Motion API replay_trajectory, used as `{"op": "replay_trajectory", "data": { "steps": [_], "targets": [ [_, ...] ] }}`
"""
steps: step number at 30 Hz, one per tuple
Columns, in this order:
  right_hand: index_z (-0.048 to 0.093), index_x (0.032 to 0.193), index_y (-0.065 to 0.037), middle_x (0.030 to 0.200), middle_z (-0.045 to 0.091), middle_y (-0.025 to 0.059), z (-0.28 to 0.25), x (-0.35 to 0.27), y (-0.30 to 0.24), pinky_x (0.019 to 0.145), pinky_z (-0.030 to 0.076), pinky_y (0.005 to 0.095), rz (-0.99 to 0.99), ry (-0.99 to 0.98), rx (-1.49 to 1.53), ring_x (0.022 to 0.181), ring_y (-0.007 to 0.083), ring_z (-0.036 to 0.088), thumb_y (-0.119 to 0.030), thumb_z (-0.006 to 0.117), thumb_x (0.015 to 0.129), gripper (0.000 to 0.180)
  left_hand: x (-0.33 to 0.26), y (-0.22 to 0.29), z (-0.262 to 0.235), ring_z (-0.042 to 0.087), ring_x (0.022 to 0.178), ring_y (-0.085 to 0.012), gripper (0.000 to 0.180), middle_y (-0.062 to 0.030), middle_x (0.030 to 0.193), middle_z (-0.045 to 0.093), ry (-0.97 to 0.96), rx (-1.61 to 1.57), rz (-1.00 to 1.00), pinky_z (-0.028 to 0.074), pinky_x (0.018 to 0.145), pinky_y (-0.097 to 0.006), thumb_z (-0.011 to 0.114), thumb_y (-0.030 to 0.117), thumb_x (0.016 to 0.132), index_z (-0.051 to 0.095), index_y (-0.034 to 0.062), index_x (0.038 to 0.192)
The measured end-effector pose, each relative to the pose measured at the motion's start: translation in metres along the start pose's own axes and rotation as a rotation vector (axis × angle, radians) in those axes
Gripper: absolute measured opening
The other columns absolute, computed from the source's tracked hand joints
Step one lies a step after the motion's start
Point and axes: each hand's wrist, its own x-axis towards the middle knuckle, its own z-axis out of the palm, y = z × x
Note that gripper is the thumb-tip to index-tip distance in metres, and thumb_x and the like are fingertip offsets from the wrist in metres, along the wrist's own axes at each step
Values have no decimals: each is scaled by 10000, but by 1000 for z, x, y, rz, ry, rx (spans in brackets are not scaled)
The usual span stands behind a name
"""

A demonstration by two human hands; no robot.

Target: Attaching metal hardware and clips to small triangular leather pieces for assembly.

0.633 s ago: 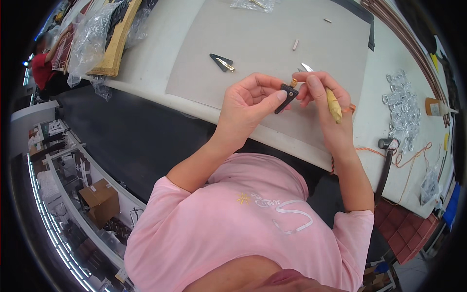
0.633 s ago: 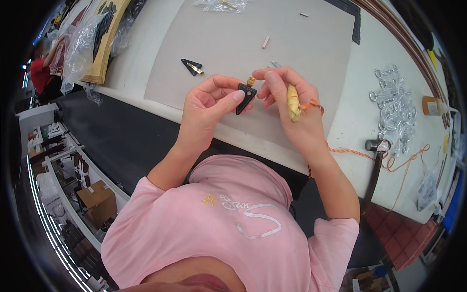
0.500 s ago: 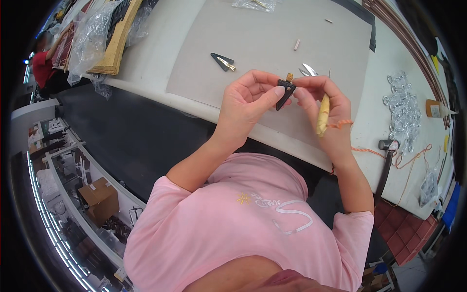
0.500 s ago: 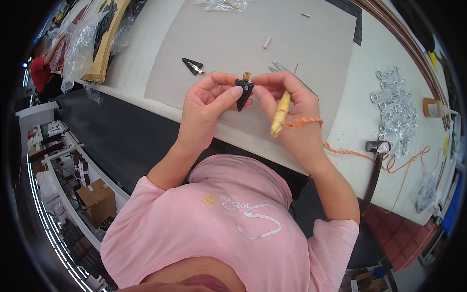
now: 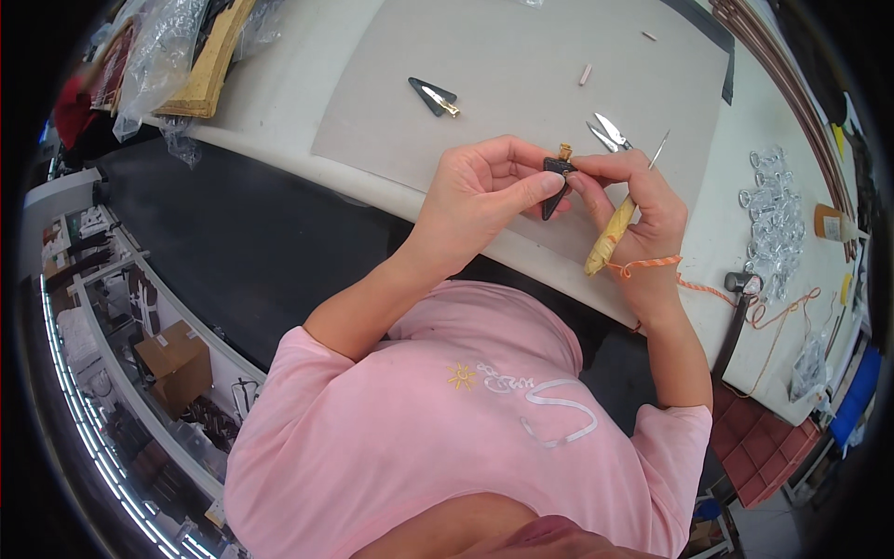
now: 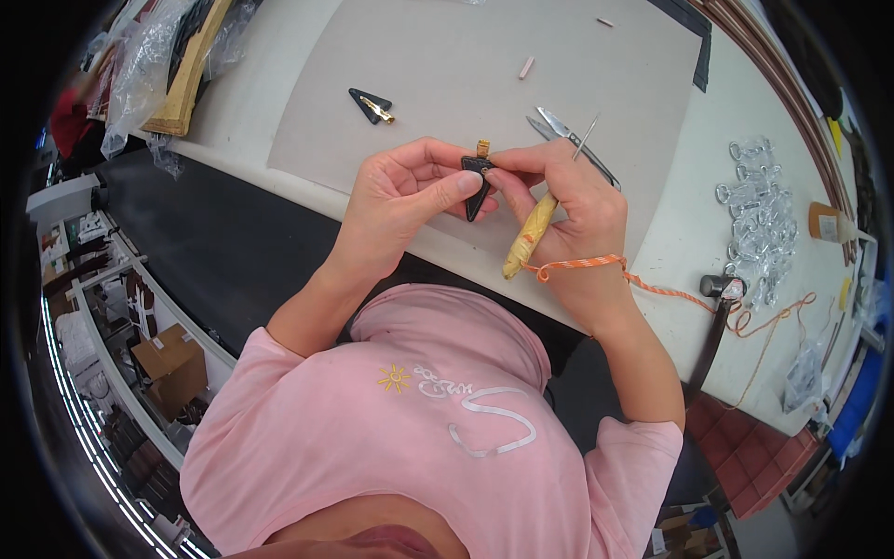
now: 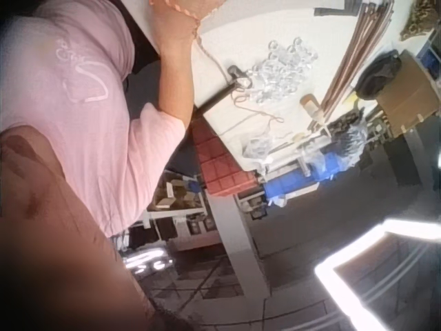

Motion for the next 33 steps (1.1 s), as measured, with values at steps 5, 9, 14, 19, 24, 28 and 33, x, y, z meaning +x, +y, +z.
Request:
{"op": "replay_trajectory", "data": {
  "steps": [5,9,14,19,24,28,33],
  "targets": [
    [664,978,-16,862,682,70,4,-3,1,635,520,284,-17,-19,-96,719,154,681,-11,744,869,135,-3,-2,2,686,836,-116,155,-91,946,729,33,-6,23,558,767,-256,674,37,947,673,-34,1084],
    [656,991,-11,844,679,58,6,-3,-1,628,520,280,82,-21,-13,723,129,680,-35,709,917,94,-1,-3,6,675,831,-102,154,-87,939,729,65,25,38,556,777,-250,672,31,947,674,-35,1086],
    [650,1010,3,845,679,40,4,-1,-3,661,516,246,482,-81,460,761,101,662,-55,660,968,71,-4,-7,2,686,838,-115,166,-101,941,726,63,19,82,563,783,-257,665,28,948,661,-46,1097],
    [653,1020,11,846,684,36,-2,4,3,715,510,219,487,-58,478,788,89,657,-48,675,958,88,0,-5,3,684,862,-114,193,-95,955,730,44,-37,116,556,782,-261,675,59,957,643,-25,1128],
    [659,1009,7,866,688,28,2,3,-5,723,497,211,433,-76,401,794,71,641,-46,721,925,117,-1,0,5,674,861,-94,142,-69,962,721,75,-11,94,540,749,-240,671,82,964,655,-9,1071],
    [660,999,6,864,685,24,0,2,-4,724,493,213,418,-99,397,780,70,631,-42,720,923,108,2,-2,-1,661,855,-84,123,-56,950,710,55,-4,126,537,744,-241,677,102,965,666,0,1031],
    [668,970,-1,832,671,20,-1,3,-2,711,485,221,484,-131,456,769,65,614,-72,718,930,96,4,3,-8,656,849,-84,106,-53,950,701,-32,-36,64,548,749,-245,680,107,963,661,6,990]
  ]
}}
